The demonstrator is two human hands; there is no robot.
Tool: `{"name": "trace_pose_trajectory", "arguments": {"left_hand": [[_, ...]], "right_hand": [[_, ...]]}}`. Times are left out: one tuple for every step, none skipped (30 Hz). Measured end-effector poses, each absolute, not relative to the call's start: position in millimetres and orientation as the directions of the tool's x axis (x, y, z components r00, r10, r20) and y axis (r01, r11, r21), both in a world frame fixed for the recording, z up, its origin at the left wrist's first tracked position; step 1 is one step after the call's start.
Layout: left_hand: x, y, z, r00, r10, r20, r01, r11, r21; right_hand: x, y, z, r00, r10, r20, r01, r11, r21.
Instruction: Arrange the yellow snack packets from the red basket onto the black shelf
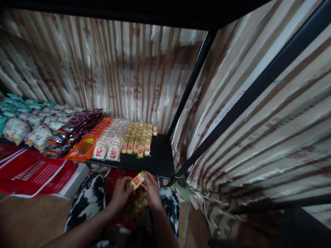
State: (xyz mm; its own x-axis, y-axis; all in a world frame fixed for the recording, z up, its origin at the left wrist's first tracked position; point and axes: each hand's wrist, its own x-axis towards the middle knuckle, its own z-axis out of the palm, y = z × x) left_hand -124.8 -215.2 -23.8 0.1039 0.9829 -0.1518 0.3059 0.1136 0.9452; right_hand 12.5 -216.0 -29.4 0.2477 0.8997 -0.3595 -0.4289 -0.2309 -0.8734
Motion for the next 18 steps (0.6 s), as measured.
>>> {"name": "trace_pose_trajectory", "arguments": {"left_hand": [[-119.9, -213.1, -22.8, 0.084, 0.983, -0.164, 0.284, 0.134, 0.949], [-114.6, -210.9, -22.2, 0.064, 0.984, -0.169, 0.259, 0.147, 0.954], [-109.0, -208.6, -21.8, 0.048, 0.984, -0.170, 0.236, 0.154, 0.959], [-103.2, -206.1, -21.5, 0.034, 0.985, -0.167, 0.217, 0.156, 0.964], [-97.2, -203.5, -21.1, 0.024, 0.986, -0.163, 0.206, 0.155, 0.966], [-91.3, -200.6, -20.5, 0.018, 0.987, -0.159, 0.199, 0.153, 0.968], [-85.3, -197.5, -19.4, 0.016, 0.988, -0.157, 0.194, 0.151, 0.969], [-79.6, -194.1, -17.9, 0.018, 0.987, -0.157, 0.195, 0.151, 0.969], [-73.9, -190.2, -15.7, 0.021, 0.987, -0.160, 0.203, 0.152, 0.967], [-68.4, -185.9, -12.7, 0.026, 0.986, -0.166, 0.223, 0.156, 0.962], [-62.8, -181.0, -8.9, 0.030, 0.985, -0.169, 0.256, 0.156, 0.954], [-57.3, -175.5, -4.5, 0.031, 0.985, -0.170, 0.299, 0.153, 0.942], [-51.6, -169.5, 0.5, 0.038, 0.984, -0.176, 0.345, 0.153, 0.926], [-45.8, -163.1, 5.7, 0.048, 0.981, -0.187, 0.385, 0.155, 0.910], [-39.8, -156.2, 10.7, 0.060, 0.979, -0.197, 0.411, 0.155, 0.898], [-33.5, -149.0, 15.2, 0.071, 0.977, -0.199, 0.424, 0.151, 0.893], [-26.9, -141.4, 18.7, 0.081, 0.978, -0.190, 0.428, 0.138, 0.893], [-20.0, -133.5, 20.9, 0.090, 0.982, -0.167, 0.425, 0.114, 0.898]], "right_hand": [[12.0, -215.7, -27.2, 0.251, 0.907, -0.338, -0.432, -0.208, -0.878], [11.1, -215.5, -26.6, 0.260, 0.912, -0.316, -0.425, -0.186, -0.886], [10.0, -215.2, -27.5, 0.273, 0.916, -0.294, -0.409, -0.166, -0.897], [9.2, -214.8, -29.5, 0.288, 0.919, -0.269, -0.384, -0.146, -0.912], [8.8, -214.2, -32.1, 0.310, 0.919, -0.243, -0.355, -0.126, -0.926], [9.2, -213.2, -34.8, 0.338, 0.915, -0.218, -0.324, -0.105, -0.940], [10.5, -211.7, -37.2, 0.367, 0.909, -0.196, -0.292, -0.087, -0.953], [12.8, -209.5, -39.0, 0.391, 0.903, -0.177, -0.262, -0.076, -0.962], [16.3, -206.4, -40.0, 0.411, 0.896, -0.167, -0.236, -0.072, -0.969], [21.0, -202.4, -40.3, 0.428, 0.889, -0.163, -0.213, -0.075, -0.974], [26.8, -197.2, -39.8, 0.447, 0.880, -0.160, -0.192, -0.080, -0.978], [33.5, -191.1, -38.8, 0.464, 0.872, -0.155, -0.171, -0.083, -0.982], [40.9, -183.8, -37.6, 0.483, 0.864, -0.144, -0.149, -0.081, -0.985], [48.7, -175.7, -36.3, 0.503, 0.855, -0.129, -0.126, -0.075, -0.989], [56.6, -166.8, -35.2, 0.521, 0.846, -0.114, -0.102, -0.071, -0.992], [64.2, -157.4, -34.5, 0.539, 0.836, -0.103, -0.080, -0.071, -0.994], [71.3, -147.4, -34.3, 0.555, 0.826, -0.096, -0.064, -0.072, -0.995], [77.7, -137.1, -34.8, 0.571, 0.816, -0.090, -0.055, -0.072, -0.996]]}}
